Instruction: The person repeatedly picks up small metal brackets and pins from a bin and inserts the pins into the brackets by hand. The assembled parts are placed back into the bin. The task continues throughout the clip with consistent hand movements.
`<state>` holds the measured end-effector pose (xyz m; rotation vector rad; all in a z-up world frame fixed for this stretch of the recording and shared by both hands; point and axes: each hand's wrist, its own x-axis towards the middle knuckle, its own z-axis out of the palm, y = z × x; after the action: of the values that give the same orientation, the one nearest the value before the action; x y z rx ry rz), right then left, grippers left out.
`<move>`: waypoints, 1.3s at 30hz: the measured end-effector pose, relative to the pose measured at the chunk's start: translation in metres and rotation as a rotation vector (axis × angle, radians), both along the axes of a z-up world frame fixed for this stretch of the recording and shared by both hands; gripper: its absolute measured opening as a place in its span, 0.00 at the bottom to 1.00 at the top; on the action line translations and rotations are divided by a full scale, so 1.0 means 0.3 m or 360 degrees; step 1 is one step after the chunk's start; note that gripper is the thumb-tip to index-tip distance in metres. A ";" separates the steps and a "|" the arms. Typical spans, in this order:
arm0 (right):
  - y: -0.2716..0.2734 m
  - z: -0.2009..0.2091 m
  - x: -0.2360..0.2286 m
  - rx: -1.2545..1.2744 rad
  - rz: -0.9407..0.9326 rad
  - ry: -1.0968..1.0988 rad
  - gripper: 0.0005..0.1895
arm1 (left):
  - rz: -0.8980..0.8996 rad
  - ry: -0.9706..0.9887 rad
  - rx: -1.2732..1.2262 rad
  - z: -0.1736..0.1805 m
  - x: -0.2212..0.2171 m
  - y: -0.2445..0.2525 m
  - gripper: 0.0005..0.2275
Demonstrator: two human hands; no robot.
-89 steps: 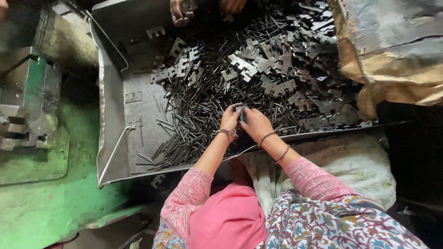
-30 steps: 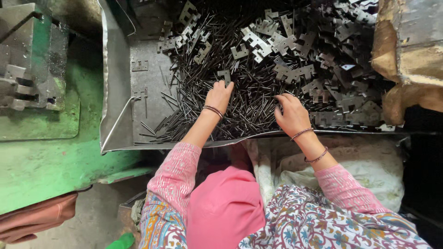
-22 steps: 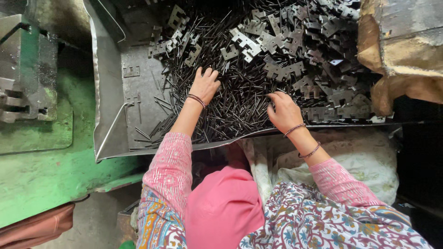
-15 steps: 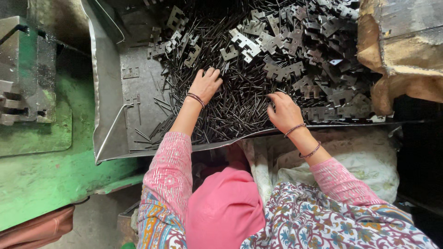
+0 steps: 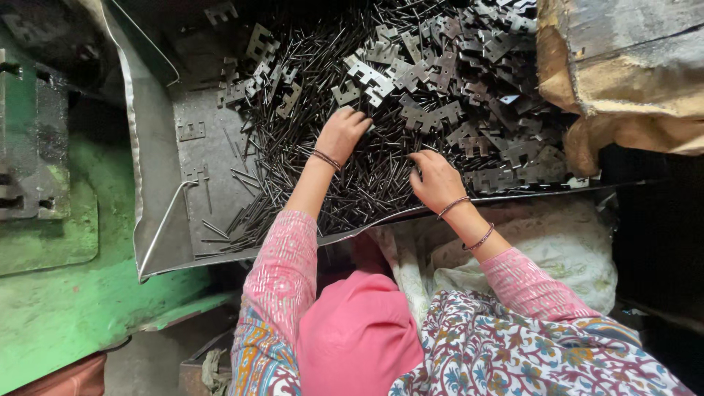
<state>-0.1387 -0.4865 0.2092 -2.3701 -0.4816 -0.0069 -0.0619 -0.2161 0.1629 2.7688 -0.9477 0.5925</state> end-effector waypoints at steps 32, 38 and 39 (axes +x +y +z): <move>-0.005 -0.114 0.042 -0.0410 0.0285 0.0301 0.19 | 0.1077 0.1277 -0.2414 -0.201 -0.244 -0.265 0.09; 0.014 -0.162 0.069 -0.0747 0.0419 0.0416 0.23 | 0.1104 0.1211 -0.2078 -0.168 -0.251 -0.280 0.15; 0.019 -0.170 0.068 -0.0752 0.0394 0.0390 0.21 | 0.1087 0.1246 -0.2130 -0.163 -0.256 -0.284 0.17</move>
<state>-0.1184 -0.4809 0.1582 -2.6960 -0.7135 0.5604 -0.1388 -0.3014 0.1141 1.6595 0.4860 0.0491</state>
